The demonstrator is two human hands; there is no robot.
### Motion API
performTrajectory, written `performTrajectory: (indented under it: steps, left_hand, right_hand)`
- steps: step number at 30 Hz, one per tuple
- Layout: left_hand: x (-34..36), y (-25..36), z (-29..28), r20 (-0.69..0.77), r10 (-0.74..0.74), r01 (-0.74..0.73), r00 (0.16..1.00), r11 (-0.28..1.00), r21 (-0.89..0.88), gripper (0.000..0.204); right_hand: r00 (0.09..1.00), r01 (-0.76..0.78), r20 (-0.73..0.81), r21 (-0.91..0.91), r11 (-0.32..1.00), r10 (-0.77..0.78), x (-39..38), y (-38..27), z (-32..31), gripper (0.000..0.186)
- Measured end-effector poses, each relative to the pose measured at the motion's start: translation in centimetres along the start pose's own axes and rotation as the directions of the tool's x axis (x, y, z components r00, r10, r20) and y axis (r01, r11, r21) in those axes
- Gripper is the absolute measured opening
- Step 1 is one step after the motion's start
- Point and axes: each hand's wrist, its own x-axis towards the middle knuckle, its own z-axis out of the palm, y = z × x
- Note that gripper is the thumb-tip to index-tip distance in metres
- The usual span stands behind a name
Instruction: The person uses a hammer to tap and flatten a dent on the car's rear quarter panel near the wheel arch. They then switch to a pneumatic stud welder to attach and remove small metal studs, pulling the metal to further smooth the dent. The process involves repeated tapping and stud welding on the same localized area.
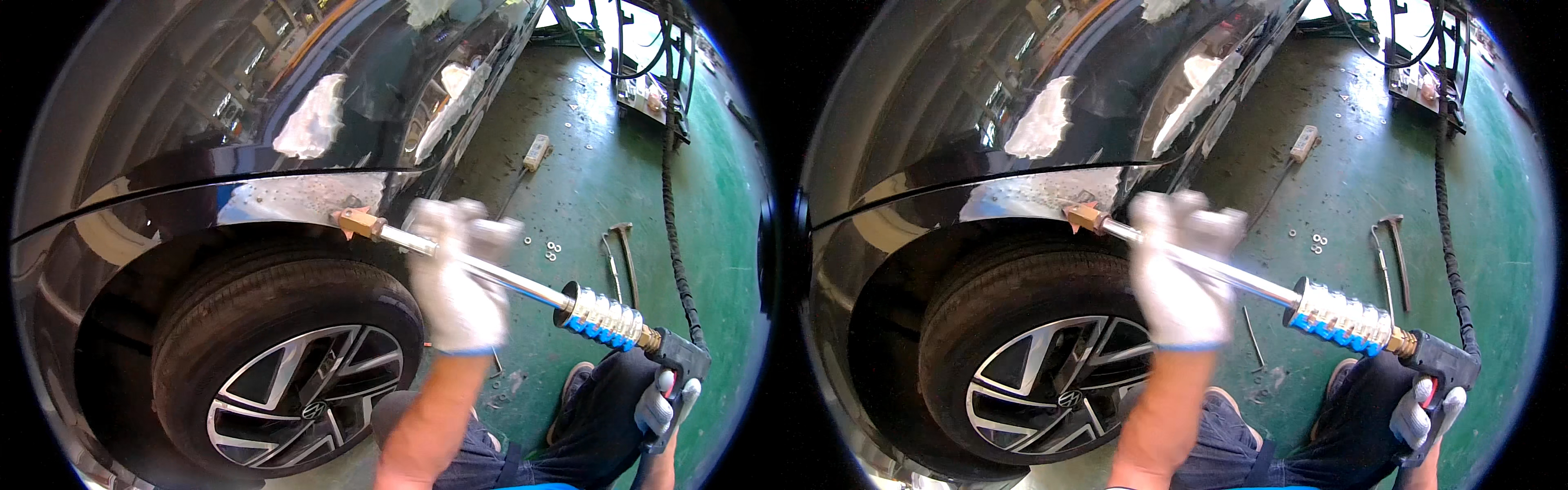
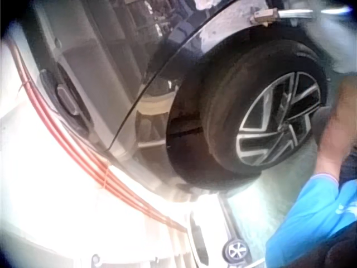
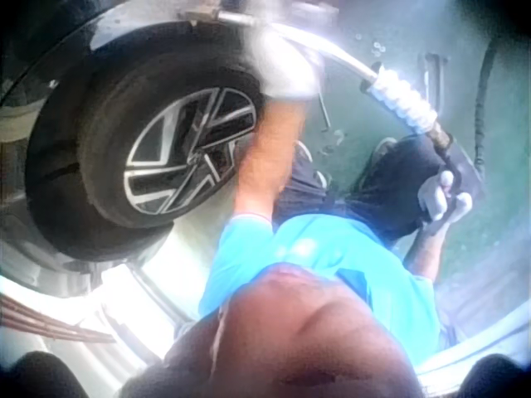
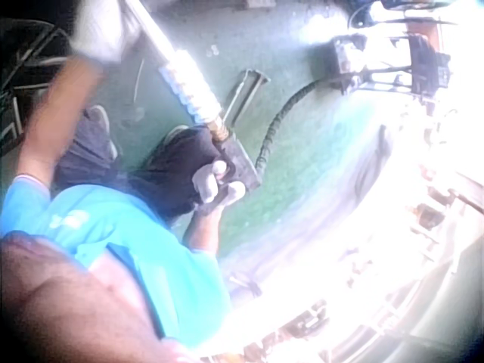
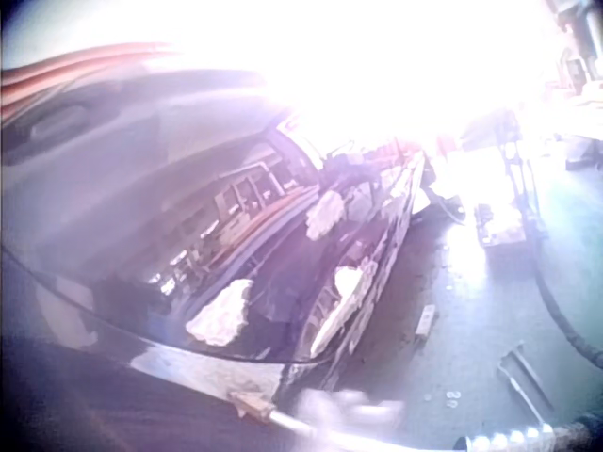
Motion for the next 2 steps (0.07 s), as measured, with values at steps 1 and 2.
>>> performTrajectory:
  steps: [1,2]
  left_hand:
    - [-1.97,-2.84,0.09,0.096,-0.105,0.106,0.99,0.994,-0.013,0.019]
    - [-2.39,-2.04,0.37,0.087,-0.082,0.081,0.993,0.997,0.013,0.019]
  right_hand:
    - [1.0,0.005,0.024,0.005,1.0,-0.005,0.14,-0.06,0.09,0.054]
    - [0.998,0.002,0.057,0.028,1.0,-0.003,1.06,0.25,0.97,0.056]
